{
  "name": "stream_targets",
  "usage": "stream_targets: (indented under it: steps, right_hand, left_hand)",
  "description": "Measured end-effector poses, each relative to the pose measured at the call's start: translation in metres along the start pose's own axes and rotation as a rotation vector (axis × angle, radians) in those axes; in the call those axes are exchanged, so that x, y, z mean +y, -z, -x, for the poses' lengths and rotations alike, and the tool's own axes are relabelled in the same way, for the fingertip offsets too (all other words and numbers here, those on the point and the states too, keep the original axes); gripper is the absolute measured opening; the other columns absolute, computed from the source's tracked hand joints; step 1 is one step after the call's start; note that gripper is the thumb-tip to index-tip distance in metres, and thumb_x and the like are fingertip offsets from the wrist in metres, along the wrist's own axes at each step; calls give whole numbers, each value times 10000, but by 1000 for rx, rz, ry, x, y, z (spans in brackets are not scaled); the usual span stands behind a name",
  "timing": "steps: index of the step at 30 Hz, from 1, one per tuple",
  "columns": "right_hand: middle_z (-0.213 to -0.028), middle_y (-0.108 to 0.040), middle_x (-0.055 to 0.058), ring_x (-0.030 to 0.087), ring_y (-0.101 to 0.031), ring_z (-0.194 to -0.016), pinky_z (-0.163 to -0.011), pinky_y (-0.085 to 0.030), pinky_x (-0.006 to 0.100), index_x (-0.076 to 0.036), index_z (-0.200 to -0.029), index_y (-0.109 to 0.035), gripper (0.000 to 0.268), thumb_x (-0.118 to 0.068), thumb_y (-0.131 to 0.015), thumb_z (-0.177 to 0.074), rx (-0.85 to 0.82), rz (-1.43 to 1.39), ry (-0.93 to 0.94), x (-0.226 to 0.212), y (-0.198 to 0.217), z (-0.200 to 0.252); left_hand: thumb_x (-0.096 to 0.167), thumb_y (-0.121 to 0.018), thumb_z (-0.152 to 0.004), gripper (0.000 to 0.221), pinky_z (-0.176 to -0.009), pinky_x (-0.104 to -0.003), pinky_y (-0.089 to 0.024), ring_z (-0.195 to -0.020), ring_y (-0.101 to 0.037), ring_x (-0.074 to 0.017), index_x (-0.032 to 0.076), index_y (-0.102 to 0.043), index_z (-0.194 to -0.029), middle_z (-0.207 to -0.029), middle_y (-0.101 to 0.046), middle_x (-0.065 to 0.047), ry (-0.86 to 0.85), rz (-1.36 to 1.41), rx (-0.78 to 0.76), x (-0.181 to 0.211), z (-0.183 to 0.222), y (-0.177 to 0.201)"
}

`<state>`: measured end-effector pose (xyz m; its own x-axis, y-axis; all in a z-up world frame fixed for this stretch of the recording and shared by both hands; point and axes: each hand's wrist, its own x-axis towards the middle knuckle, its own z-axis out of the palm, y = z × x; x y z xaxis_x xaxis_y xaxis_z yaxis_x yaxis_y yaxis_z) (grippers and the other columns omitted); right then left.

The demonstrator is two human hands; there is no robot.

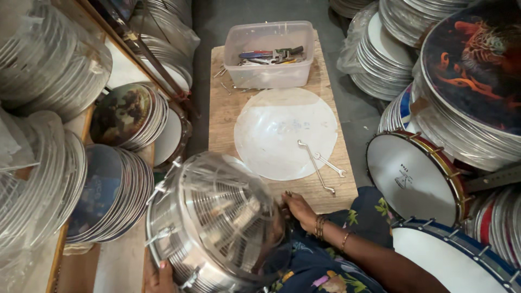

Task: The person uses a wrench to tighten the tension rods on the side of a snare drum, turning the drum over to access different sections.

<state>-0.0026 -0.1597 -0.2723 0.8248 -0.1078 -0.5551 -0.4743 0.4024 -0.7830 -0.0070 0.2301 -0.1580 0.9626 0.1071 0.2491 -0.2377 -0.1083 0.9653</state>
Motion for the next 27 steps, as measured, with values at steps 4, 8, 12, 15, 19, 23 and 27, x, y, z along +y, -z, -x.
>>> stream_targets:
  steps: [4,8,12,15,19,23,27]
  right_hand:
    - [-734,-522,6,134,-503,-620,-548,-462,323,-110,-859,-538,286,-333,-534,-1037,-24,-63,-81,-30,-23,-2]
    - [-869,-651,54,147,-641,-767,-697,-587,368,-96,-938,-610,282,-341,-503,-1025,-38,-130,55,-46,-36,-17]
    - [-963,-628,81,214,-646,-848,-743,-610,457,-105,-1147,-552,368,-404,-356,-1059,21,-124,-143,-38,-14,-37]
    - [-1052,-697,105,219,-712,-938,-808,-631,415,-120,-1302,-555,433,-390,-340,-1041,18,107,-57,-29,19,-53]
    - [-1110,-734,130,197,-730,-928,-808,-624,341,-13,-1288,-630,456,-345,-450,-1033,-39,327,75,-25,57,-58]
    - [-1013,-765,143,199,-727,-846,-734,-599,307,-61,-1260,-664,454,-352,-402,-1029,109,551,142,-39,84,-43]
    - [-1035,-710,139,196,-662,-876,-778,-502,323,-53,-1121,-758,380,-359,-535,-1081,360,1092,608,-79,99,-17]
  left_hand:
    - [240,-518,-1035,680,-1122,-354,-430,-1272,-588,-279,-68,-302,-1603,-1431,-555,-244,-46,90,19,-38,17,22]
    - [236,-599,-981,732,-995,-426,-505,-1161,-621,-315,-106,-289,-1549,-1381,-554,-275,2,210,81,-28,28,-11]
    - [180,-499,-1038,633,-1067,-341,-488,-1204,-630,-273,-86,-293,-1574,-1407,-568,-252,-115,240,-42,33,40,-80]
    - [82,-467,-1038,655,-880,-304,-452,-997,-563,-229,-42,-285,-1655,-1355,-614,-244,128,175,-51,89,39,-119]
    - [89,-500,-1039,696,-758,-354,-508,-867,-630,-292,20,-268,-1692,-1146,-743,-215,292,-195,-138,135,20,-149]
    - [34,-503,-1007,605,-970,-354,-498,-1184,-617,-273,-48,-285,-1565,-1430,-566,-224,30,-213,-168,162,3,-170]
    - [-27,-547,-998,476,-1116,-395,-437,-1385,-515,-306,-79,-355,-1430,-1579,-428,-288,-60,-6,-122,163,4,-184]
